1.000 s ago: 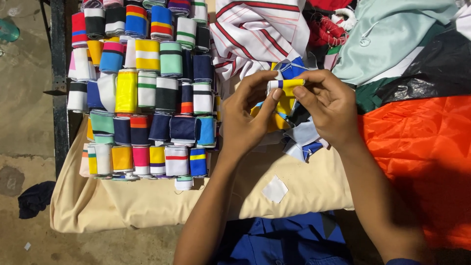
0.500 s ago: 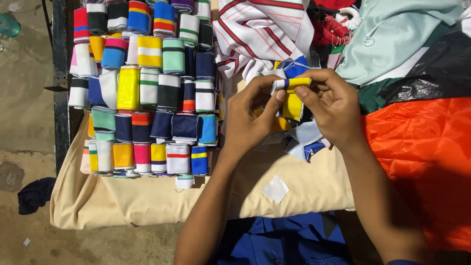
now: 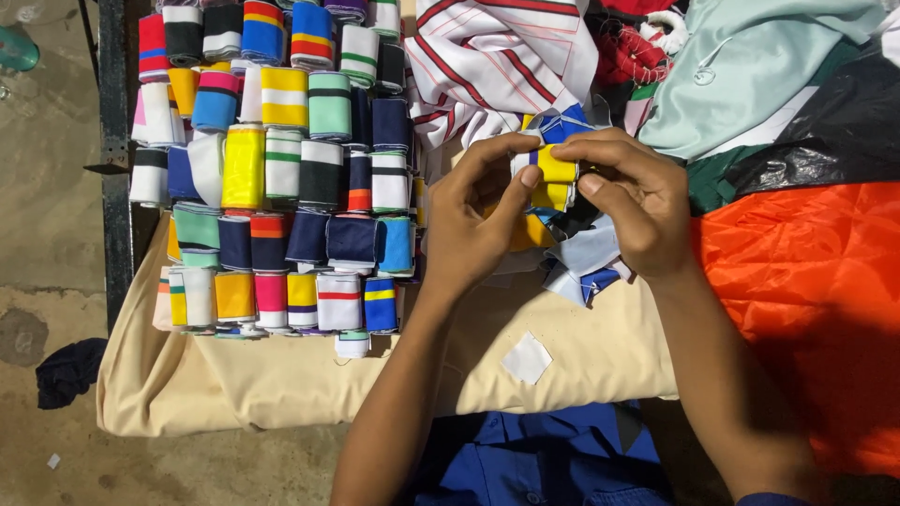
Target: Rolling small rectangular fabric strips into tight cylinders and placing them in a organized pile.
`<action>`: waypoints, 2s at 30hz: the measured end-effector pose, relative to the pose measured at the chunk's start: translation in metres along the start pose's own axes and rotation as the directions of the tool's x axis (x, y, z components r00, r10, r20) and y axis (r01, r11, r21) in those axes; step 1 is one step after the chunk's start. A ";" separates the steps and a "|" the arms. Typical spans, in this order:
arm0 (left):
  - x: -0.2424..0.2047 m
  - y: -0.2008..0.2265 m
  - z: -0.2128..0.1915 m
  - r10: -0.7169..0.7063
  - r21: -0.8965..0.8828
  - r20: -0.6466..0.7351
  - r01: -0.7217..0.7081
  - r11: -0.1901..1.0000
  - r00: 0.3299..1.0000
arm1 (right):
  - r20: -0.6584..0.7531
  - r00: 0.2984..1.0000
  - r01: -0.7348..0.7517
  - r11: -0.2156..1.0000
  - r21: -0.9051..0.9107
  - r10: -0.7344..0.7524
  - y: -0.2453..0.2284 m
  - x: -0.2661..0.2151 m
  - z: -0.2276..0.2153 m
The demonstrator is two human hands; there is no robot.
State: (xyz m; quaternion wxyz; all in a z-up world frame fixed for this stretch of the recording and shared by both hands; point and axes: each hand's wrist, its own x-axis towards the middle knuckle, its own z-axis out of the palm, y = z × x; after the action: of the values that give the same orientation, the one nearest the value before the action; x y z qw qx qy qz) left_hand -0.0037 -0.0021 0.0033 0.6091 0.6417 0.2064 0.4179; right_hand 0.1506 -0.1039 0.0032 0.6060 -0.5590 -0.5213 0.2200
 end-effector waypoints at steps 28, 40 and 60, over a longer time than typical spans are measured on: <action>0.000 -0.013 0.002 -0.030 -0.005 -0.019 0.030 1.000 0.999 | 0.006 1.000 -0.022 0.999 0.039 0.021 0.002 -0.001 0.002; 0.000 -0.011 0.003 -0.001 0.059 0.000 0.001 0.998 1.000 | -0.049 0.993 -0.099 0.992 0.084 0.103 0.007 -0.003 0.008; -0.088 0.085 -0.069 0.221 0.505 -0.299 -0.043 0.862 0.928 | 0.126 0.989 -0.074 0.997 -0.019 0.075 -0.085 -0.004 0.105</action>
State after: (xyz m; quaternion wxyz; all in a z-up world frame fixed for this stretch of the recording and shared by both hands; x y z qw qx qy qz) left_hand -0.1287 -0.0433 0.0529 0.3497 0.7037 0.3644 0.4997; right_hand 0.0305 -0.0839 0.0607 0.5592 -0.5675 -0.5389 0.2737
